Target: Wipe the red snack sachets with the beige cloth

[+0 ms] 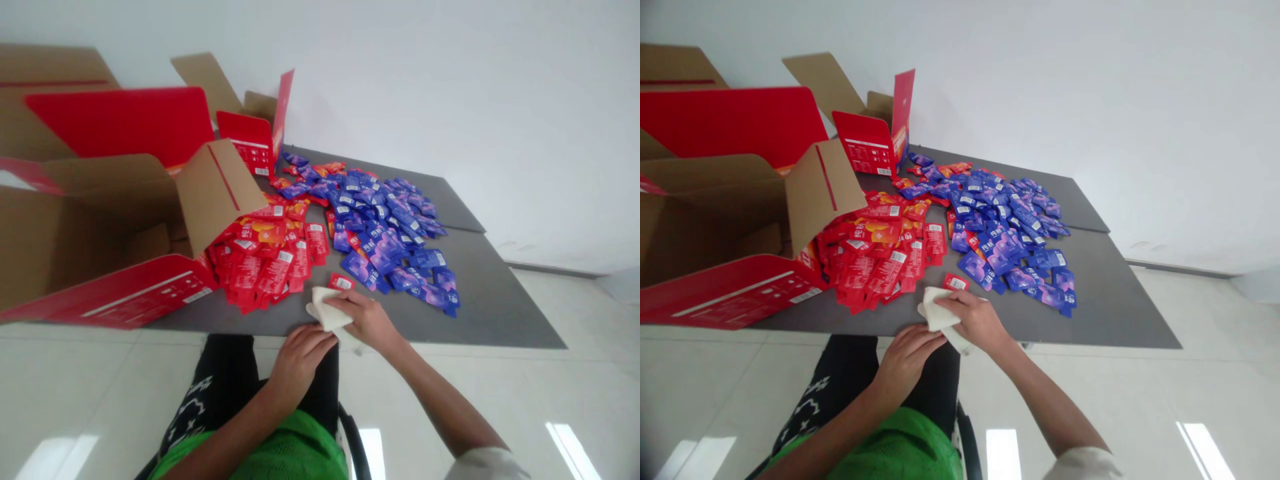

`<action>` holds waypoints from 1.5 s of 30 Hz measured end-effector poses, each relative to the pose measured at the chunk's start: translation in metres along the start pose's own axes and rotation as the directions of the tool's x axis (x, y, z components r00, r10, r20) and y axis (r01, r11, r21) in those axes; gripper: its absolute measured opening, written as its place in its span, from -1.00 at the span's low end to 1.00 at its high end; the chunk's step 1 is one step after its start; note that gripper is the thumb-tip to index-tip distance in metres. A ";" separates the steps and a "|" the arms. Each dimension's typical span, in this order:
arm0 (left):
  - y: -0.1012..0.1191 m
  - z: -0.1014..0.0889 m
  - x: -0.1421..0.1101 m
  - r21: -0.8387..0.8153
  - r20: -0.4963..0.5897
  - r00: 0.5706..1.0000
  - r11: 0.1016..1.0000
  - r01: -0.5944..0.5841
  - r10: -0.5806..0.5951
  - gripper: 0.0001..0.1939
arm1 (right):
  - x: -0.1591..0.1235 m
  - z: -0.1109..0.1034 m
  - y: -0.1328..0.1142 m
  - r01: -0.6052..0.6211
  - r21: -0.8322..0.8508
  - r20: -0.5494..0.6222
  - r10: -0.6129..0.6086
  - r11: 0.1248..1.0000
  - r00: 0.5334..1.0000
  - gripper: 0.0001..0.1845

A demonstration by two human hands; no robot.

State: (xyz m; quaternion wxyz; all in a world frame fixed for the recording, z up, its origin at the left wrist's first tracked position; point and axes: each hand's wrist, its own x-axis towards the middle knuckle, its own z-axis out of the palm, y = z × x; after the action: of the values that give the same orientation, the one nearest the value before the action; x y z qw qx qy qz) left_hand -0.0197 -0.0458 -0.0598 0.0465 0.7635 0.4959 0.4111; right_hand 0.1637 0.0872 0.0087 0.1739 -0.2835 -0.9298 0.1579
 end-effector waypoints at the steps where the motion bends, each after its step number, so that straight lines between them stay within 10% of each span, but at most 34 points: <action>1: 0.000 -0.001 0.001 -0.004 -0.008 1.000 1.000 -0.009 0.009 -0.68 | 0.004 0.000 0.006 -0.036 -0.018 -0.015 0.035 0.999 0.999 -0.44; 5: 0.001 -0.003 0.003 -0.020 -0.028 0.999 1.000 -0.023 0.022 -0.69 | 0.019 -0.012 0.026 -0.186 -0.131 -0.150 0.166 0.974 0.975 -0.41; 12: 0.002 -0.002 0.002 -0.002 0.017 1.000 1.000 0.014 -0.014 -0.66 | 0.003 0.000 -0.006 0.031 0.010 0.027 -0.031 0.999 0.999 -0.47; 18: 0.002 -0.003 0.003 -0.029 -0.019 1.000 1.000 -0.005 0.005 -0.70 | 0.026 -0.014 0.030 -0.166 -0.127 -0.150 0.146 0.978 0.978 -0.43; 25: 0.003 -0.003 0.004 -0.019 0.002 1.000 1.000 0.018 -0.018 -0.69 | -0.002 0.000 -0.002 0.058 0.009 0.003 -0.058 0.998 0.998 -0.45; 32: 0.003 -0.005 0.005 -0.018 -0.013 1.000 1.000 -0.003 0.003 -0.70 | 0.023 -0.015 0.032 -0.131 -0.110 -0.153 0.113 0.985 0.982 -0.44; 38: 0.004 -0.005 0.004 0.009 -0.001 1.000 1.000 0.029 -0.029 -0.68 | -0.003 -0.003 -0.008 0.071 -0.015 -0.010 -0.071 0.997 0.997 -0.45; 45: 0.003 -0.005 0.006 -0.032 -0.047 0.999 0.999 -0.010 0.008 -0.71 | 0.025 -0.010 0.035 -0.109 -0.104 -0.115 0.097 0.989 0.989 -0.45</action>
State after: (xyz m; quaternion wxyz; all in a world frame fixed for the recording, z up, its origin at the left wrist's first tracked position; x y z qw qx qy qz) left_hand -0.0197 -0.0442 -0.0513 0.0451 0.7550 0.4868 0.4369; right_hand 0.1648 0.1319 0.0101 0.2002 -0.3487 -0.9102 0.0997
